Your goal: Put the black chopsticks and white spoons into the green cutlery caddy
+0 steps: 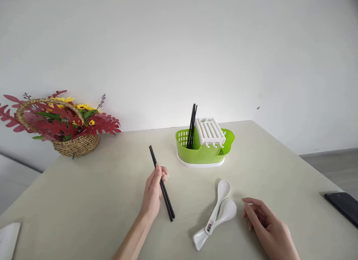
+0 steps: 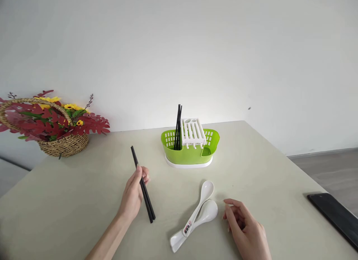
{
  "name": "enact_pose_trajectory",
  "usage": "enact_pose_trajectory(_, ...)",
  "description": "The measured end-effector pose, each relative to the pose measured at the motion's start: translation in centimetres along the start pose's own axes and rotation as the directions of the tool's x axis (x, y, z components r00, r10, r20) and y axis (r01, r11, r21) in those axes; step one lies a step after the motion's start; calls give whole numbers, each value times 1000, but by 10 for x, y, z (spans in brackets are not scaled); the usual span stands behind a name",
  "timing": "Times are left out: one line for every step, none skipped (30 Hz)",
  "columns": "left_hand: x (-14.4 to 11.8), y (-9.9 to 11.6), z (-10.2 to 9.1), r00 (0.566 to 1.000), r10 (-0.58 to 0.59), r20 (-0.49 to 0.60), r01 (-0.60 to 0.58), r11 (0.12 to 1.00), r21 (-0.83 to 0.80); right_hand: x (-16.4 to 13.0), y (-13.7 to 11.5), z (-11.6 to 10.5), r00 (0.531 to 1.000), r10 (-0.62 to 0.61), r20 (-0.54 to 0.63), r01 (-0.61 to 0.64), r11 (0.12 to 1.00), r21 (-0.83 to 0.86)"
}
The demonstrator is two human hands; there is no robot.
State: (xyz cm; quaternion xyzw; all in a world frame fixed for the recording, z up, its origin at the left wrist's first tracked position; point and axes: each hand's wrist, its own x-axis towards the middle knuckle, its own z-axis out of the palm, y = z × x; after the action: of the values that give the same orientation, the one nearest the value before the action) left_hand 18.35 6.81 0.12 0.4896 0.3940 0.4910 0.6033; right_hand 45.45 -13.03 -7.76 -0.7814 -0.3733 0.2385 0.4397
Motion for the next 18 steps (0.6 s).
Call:
enact_pose_trajectory(1, -1, 0, 999, -39, -13, 38, 997, -63, 0, 1, 0, 1000, -2, 12, 2, 1000, 4)
enact_pose_trajectory(2, -1, -1, 996, -83, -10, 81, 988, -131, 0, 1, -1, 1000, -3, 22, 2, 1000, 8)
enact_pose_trajectory(3, 0, -1, 992, -127, 3, 125, 973, -194, 1, 2, -1, 1000, -1, 28, 1, 1000, 10)
enact_pose_trajectory(4, 1, -1, 986, -167, 19, 166, 953, -254, 1, 3, -2, 999, 0, 35, -1, 1000, 13)
enact_pose_trajectory(5, 1, -1, 979, -202, 38, 203, 929, -310, 2, 4, -2, 999, 2, 36, -3, 1000, 18)
enact_pose_trajectory(5, 1, -1, 972, -229, 57, 233, 903, -362, 2, 4, -2, 999, 5, 32, -6, 1000, 27)
enact_pose_trajectory(6, 1, -1, 965, -251, 74, 259, 876, -406, 3, 4, -3, 1000, 7, 29, -8, 999, 44)
enact_pose_trajectory(6, 0, 0, 958, -271, 90, 282, 853, -440, 3, 3, -3, 1000, 8, 24, -9, 998, 68)
enact_pose_trajectory(5, -1, 0, 952, -287, 104, 302, 833, -464, 2, 1, -4, 1000, 8, 17, -9, 995, 96)
enact_pose_trajectory(4, -3, 1, 948, -298, 115, 315, 819, -480, 1, -2, -4, 1000, 7, 6, -8, 992, 126)
enact_pose_trajectory(3, -5, 2, 945, -304, 123, 324, 810, -489, -2, -6, -4, 1000, 4, -7, -3, 988, 154)
enact_pose_trajectory(2, -7, 3, 943, -308, 129, 330, 804, -494, -5, -10, -4, 1000, -1, -17, 4, 984, 178)
enact_pose_trajectory(0, -8, 4, 941, -309, 136, 334, 802, -496, -9, -16, -3, 1000, -8, -30, 13, 980, 198)
enact_pose_trajectory(-1, -10, 5, 941, -307, 145, 338, 801, -494, -14, -22, -2, 999, -16, -46, 26, 977, 212)
enact_pose_trajectory(-3, -11, 7, 939, -307, 158, 344, 802, -489, -20, -28, 0, 998, -26, -61, 39, 975, 220)
enact_pose_trajectory(-4, -12, 8, 935, -307, 177, 354, 802, -481, -26, -35, 3, 995, -38, -88, 56, 974, 221)
enact_pose_trajectory(-6, -13, 10, 931, -307, 199, 366, 801, -474, -32, -41, 7, 992, -55, -111, 78, 974, 214)
enact_pose_trajectory(-7, -13, 11, 926, -304, 225, 376, 798, -470, -38, -47, 12, 989, -78, -122, 101, 974, 202)
